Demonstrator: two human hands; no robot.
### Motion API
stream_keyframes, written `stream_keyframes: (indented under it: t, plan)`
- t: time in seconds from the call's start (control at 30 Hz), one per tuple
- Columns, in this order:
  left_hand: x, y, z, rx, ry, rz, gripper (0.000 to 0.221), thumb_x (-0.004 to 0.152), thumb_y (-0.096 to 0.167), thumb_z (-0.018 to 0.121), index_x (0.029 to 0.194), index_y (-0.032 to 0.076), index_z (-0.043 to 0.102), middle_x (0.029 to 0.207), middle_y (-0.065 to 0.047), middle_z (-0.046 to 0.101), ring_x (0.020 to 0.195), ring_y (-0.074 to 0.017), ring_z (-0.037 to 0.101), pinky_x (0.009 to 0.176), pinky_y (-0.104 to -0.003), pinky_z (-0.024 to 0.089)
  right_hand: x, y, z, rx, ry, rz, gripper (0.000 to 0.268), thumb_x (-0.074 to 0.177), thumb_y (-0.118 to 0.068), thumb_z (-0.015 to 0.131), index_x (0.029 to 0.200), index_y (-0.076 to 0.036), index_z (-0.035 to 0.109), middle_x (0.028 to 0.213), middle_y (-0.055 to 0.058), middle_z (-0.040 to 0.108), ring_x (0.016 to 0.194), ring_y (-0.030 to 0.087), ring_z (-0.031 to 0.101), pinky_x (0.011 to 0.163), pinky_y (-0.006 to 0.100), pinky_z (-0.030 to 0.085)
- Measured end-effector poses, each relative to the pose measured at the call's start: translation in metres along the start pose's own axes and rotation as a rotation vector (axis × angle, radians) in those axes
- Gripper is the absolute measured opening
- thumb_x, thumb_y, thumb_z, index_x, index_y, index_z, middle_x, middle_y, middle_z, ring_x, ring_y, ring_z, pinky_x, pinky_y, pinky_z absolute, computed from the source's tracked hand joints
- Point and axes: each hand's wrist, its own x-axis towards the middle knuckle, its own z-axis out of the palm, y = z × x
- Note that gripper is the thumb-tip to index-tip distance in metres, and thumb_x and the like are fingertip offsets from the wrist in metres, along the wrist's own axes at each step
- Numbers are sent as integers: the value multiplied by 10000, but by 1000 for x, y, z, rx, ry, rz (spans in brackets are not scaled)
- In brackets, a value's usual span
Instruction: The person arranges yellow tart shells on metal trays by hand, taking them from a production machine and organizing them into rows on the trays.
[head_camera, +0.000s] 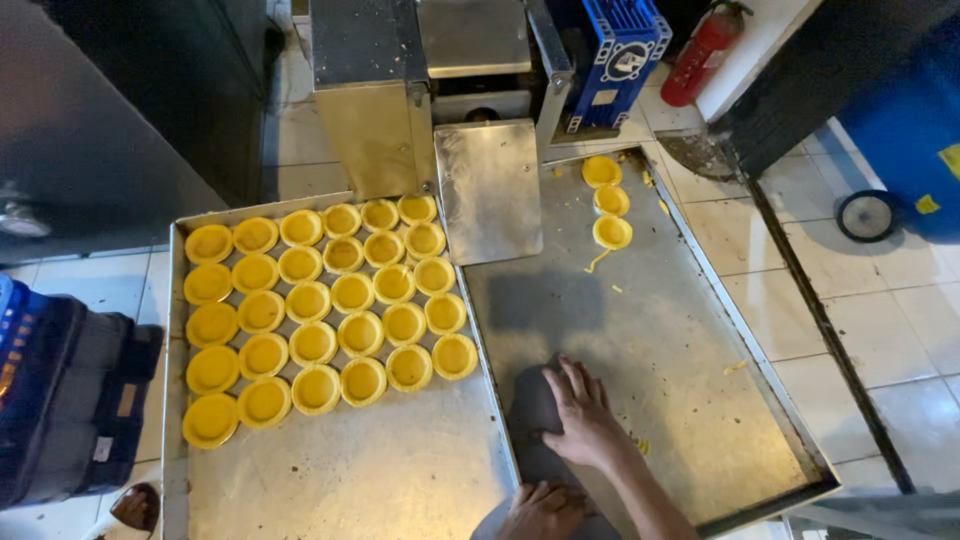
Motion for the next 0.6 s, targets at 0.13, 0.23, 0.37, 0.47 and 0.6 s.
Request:
stream_keyframes:
  t: [0.13, 0.23, 0.37, 0.47, 0.6]
  plan:
    - [7, 20, -48, -260, -161, -128, 472, 935, 531, 474, 1322, 274, 555, 1382, 16, 518, 1270, -236, 417, 949, -418, 245, 2, -1, -7, 9, -52, 7, 978, 882, -401, 737, 1563, -212, 61, 1632, 99, -59, 1499, 379, -16, 1207, 532, 90]
    - [3, 3, -22, -88, 105, 46, 392, 934, 186, 513, 1285, 337, 601, 1319, 110, 598, 1176, -150, 536, 863, -348, 300, 5, -2, -10, 11, 53, -8, 929, 818, -393, 785, 1518, -231, 197, 1596, 110, 117, 1461, 358, 150, 1173, 494, 218]
    - [3, 13, -30, -153, 0, -21, 376, 953, 440, 498, 1281, 292, 606, 1294, 42, 601, 1146, -208, 508, 868, -363, 281, 5, -5, -21, 59, 67, 5, 772, 787, -382, 795, 1388, -249, 328, 1491, 66, 244, 1357, 396, 316, 1061, 544, 413]
    - [4, 3, -19, -50, 59, 8, 309, 985, 368, 493, 1256, 302, 627, 1250, 40, 630, 1059, -229, 551, 835, -372, 302, 11, -2, -19, 51, 63, 3, 770, 797, -411, 782, 1396, -244, 327, 1491, 57, 252, 1370, 378, 295, 1092, 508, 385]
    - [2, -5, -9, -78, -47, -16, 356, 1018, 405, 427, 1345, 328, 545, 1328, 70, 566, 1137, -232, 487, 907, -382, 281, 17, 9, 0, 15, 126, -26, 834, 755, -417, 821, 1402, -237, 327, 1465, 64, 286, 1357, 381, 317, 1098, 505, 383]
